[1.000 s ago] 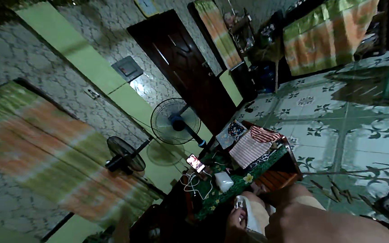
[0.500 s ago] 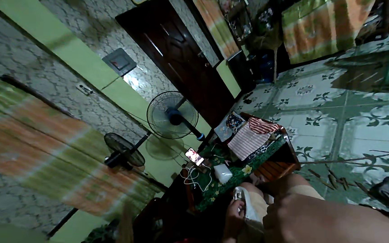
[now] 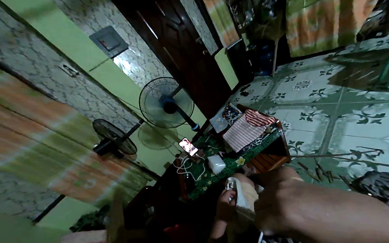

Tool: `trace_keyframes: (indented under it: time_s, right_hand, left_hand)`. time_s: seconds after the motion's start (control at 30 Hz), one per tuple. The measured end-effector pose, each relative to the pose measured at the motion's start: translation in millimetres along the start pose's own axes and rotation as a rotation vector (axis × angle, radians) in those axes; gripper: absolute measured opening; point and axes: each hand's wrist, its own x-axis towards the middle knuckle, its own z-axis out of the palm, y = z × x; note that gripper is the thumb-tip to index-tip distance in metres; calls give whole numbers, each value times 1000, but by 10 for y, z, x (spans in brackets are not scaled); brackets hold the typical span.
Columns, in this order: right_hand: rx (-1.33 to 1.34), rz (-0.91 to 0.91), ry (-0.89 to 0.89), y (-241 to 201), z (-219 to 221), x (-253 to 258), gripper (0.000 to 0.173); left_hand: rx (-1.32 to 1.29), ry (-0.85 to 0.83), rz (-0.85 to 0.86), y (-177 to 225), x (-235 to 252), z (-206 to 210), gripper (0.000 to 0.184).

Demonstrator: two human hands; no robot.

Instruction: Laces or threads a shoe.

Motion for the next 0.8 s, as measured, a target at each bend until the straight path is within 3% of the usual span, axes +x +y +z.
trace_keyframes:
  time_s: [0.17,0.27,0.37,0.63,0.8]
  right_hand:
    - [243,99,250,267,-57,69,28]
    - [415,223,326,381,-52,164,20]
    - [490,276,332,437,-29,347,13]
    - [567,260,363,948,-13,1008,14]
    - [697,272,316,1194,17,1384,12]
  left_hand:
    - [-324,32,-40,6,-42,-153,31]
    - [-501,127,63,-108,-107,-158,28]
    - [-604,95,91,-229,-168,-126,24]
    - [-440,35,140,-237,-244,-100,17]
    - [-485,48,226,-345,-191,-82,21]
